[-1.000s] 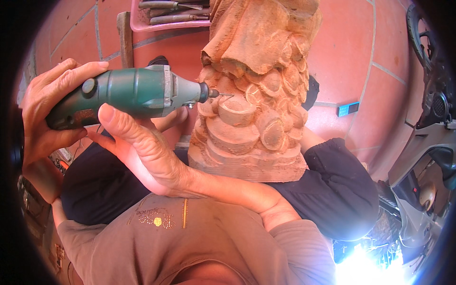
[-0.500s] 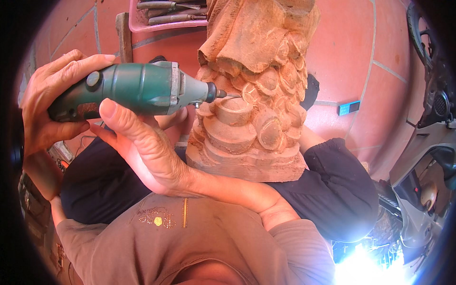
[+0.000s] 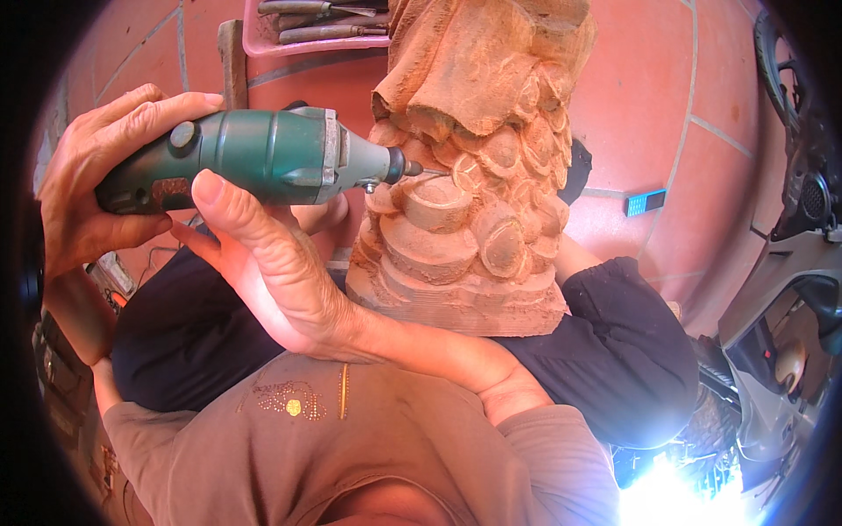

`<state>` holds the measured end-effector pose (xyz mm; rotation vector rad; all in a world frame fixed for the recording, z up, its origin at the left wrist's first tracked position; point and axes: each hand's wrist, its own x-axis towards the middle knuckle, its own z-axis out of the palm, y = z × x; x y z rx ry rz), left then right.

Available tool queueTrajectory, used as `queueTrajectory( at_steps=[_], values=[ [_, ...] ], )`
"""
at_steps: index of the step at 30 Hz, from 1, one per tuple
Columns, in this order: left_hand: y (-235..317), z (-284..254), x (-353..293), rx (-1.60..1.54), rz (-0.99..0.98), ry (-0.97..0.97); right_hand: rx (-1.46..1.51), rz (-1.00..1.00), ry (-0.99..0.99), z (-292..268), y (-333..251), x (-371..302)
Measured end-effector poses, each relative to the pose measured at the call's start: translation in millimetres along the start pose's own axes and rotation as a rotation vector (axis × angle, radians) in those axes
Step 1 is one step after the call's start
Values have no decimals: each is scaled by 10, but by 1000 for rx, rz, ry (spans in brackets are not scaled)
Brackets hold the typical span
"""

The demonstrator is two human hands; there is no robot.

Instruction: The person uses a handheld rotary tool to carve intricate details into a wooden sculpture. They hold the tool with both hands and carefully shape the surface of the wood, which is positioned between their legs.

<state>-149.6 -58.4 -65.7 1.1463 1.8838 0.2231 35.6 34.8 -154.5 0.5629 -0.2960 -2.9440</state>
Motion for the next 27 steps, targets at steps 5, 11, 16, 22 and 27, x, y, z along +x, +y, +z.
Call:
queueTrajectory(
  at_steps=[5,11,16,22,27],
  values=[
    [32,26,-50,112,-10,38,8,14,5,-3,16,-2],
    [8,11,-49,54,-76,6,14,26,-1,2,11,15],
    [72,11,-123,192,-136,-5,33,48,-1,-9,24,21],
    [112,-1,-155,261,-240,-65,23,42,6,0,34,25],
    [105,18,-171,257,-240,-57,16,59,-18,-45,47,32]
  ],
)
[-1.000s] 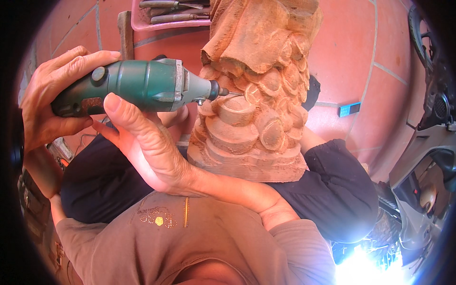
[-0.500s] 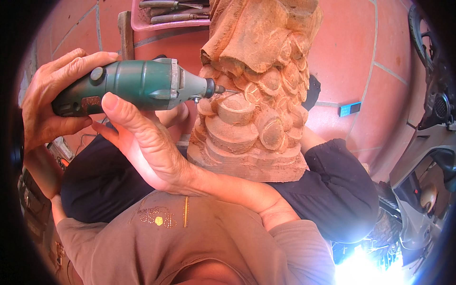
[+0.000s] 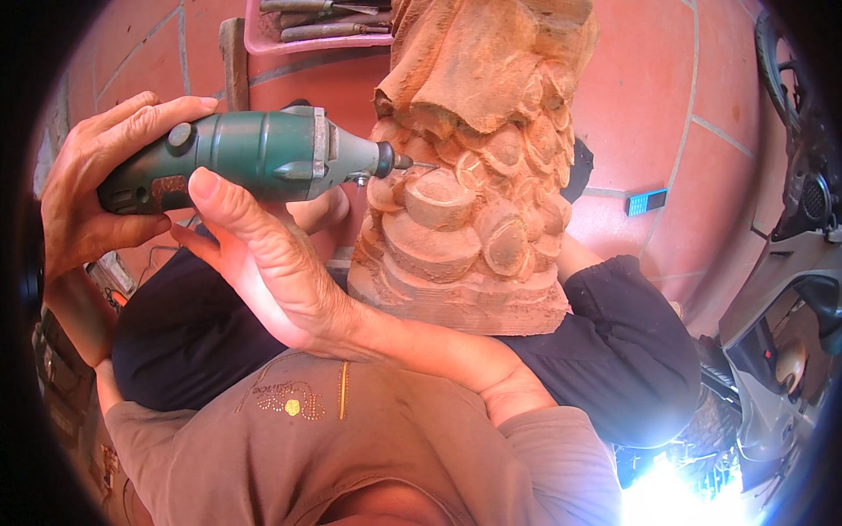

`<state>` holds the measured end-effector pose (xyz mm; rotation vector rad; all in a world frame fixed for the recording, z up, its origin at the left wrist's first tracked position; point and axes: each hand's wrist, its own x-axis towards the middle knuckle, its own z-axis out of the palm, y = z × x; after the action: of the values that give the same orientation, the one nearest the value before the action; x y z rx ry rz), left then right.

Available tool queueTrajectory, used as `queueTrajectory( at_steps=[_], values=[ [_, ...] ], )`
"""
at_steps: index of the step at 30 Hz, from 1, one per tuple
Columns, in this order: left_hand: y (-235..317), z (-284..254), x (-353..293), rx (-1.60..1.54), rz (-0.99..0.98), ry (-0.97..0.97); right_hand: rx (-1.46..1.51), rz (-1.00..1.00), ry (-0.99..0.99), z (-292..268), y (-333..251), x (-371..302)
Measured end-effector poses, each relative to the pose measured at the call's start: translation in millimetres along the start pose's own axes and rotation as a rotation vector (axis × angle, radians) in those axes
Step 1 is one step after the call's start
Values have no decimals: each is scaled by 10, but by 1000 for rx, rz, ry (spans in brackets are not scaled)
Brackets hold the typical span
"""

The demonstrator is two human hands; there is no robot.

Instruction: The person uses a handheld rotary tool to carve intricate details into a wooden sculpture. They hold the tool with both hands and carefully shape the surface of the wood, which is positioned between their legs.

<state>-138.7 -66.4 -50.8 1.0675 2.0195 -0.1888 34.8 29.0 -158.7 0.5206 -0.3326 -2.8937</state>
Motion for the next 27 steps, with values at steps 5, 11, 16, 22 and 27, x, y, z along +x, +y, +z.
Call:
queueTrajectory(
  at_steps=[5,11,16,22,27],
  values=[
    [-4,29,-13,-5,-3,15,13,12,33,9,10,-6],
    [-56,-8,28,-121,-1,-51,10,24,21,-19,21,-5],
    [-66,-42,26,-169,-39,-95,13,21,27,-8,50,0],
    [-48,41,-27,-22,-10,-9,20,17,41,6,51,-6],
    [-65,59,-61,-12,-2,10,34,27,62,35,65,-14]
  ],
)
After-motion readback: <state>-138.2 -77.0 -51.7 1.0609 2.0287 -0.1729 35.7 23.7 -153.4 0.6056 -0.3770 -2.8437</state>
